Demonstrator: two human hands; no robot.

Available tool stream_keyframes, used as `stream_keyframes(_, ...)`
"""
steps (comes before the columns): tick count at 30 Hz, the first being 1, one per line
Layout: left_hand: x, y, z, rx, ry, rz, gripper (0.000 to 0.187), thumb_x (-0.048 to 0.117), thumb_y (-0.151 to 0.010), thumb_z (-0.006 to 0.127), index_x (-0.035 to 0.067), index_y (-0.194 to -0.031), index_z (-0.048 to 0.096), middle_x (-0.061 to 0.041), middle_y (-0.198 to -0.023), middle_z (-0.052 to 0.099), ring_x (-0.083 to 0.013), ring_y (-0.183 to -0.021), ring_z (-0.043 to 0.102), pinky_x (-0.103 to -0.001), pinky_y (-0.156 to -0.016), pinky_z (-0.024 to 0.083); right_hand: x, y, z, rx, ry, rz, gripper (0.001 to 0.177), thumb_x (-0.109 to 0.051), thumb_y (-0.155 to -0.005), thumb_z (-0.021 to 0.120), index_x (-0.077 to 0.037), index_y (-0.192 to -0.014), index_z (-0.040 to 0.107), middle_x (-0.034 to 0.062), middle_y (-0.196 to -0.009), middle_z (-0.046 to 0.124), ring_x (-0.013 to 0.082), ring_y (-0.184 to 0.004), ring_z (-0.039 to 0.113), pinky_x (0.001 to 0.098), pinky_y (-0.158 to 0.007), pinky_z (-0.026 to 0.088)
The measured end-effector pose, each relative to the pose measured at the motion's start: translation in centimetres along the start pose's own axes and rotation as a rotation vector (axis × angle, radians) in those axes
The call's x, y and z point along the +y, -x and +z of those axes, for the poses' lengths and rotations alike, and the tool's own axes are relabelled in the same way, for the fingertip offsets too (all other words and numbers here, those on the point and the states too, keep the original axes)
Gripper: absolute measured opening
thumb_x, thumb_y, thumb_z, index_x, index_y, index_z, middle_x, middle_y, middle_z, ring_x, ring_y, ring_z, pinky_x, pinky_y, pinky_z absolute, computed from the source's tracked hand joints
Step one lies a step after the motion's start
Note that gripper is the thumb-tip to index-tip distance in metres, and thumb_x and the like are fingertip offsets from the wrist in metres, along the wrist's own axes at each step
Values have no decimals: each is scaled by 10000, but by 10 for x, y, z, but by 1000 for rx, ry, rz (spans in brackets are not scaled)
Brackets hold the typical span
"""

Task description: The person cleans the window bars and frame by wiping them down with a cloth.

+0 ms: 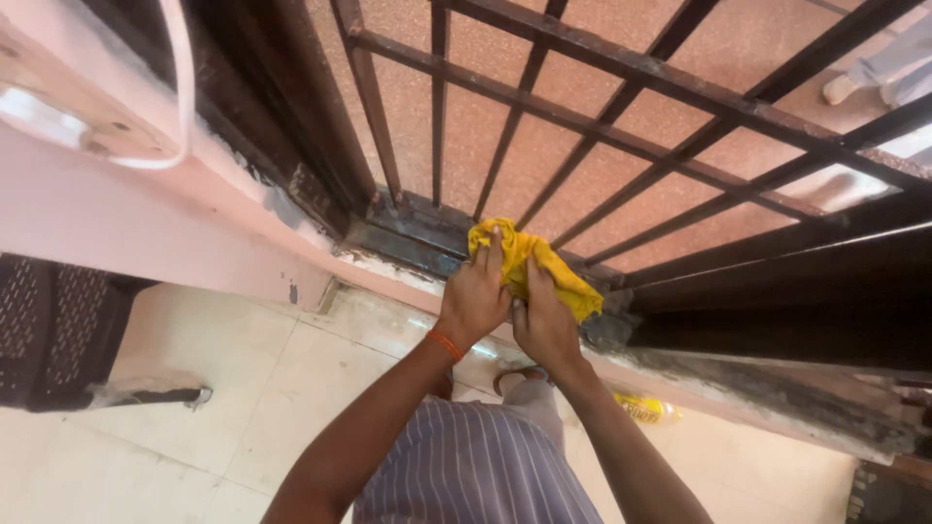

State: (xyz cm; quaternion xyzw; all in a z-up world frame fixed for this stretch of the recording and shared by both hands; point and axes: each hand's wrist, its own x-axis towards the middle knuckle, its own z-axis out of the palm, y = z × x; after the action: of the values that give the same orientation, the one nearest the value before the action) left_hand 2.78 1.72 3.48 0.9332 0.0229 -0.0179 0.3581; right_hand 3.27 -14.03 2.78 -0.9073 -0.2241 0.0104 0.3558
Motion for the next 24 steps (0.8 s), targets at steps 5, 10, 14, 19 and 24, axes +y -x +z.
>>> stream_keyframes(5,-21,-26,15,59,-14,157,1042,165,-735,746,-63,-1575,173,-286,-1407,512,-452,-1059,641,-473,-838,563,22,-32,14,-38,87,15,825,-152,-861,663,4,-1575,280,281,-1485,482,443,-1240,588,475,-986,513)
stream_keyframes(10,-43,-61,27,150,-37,319,1021,101,-626,747,12,-1523,269,-263,-1449,498,-427,-1184,617,-439,-891,559,31,-63,16,-45,165,-148,829,-168,-787,736,31,-1493,348,329,-1470,441,461,-1342,489,492,-1061,448)
stream_keyframes(14,-40,-50,27,8,-83,176,1017,127,-716,746,12,-1586,232,-224,-1455,505,-403,-1120,648,-451,-889,565,26,-49,13,-63,201,-93,788,-141,-775,694,44,-1477,388,300,-1466,483,433,-1291,554,467,-1013,495)
stream_keyframes(19,-19,-8,21,-15,-409,112,852,92,-841,692,-30,-1596,316,-199,-1495,505,-324,-913,723,-411,-717,608,0,-33,8,-166,335,53,767,-32,-798,595,24,-1530,372,266,-1485,513,438,-964,695,515,-766,577)
stream_keyframes(24,-11,-7,31,-46,-689,47,568,162,-880,625,30,-1413,479,-184,-1610,395,-277,-778,731,-379,-584,596,-17,-37,9,-137,376,34,807,-124,-816,647,96,-1521,321,300,-1321,554,435,-811,713,521,-624,583)
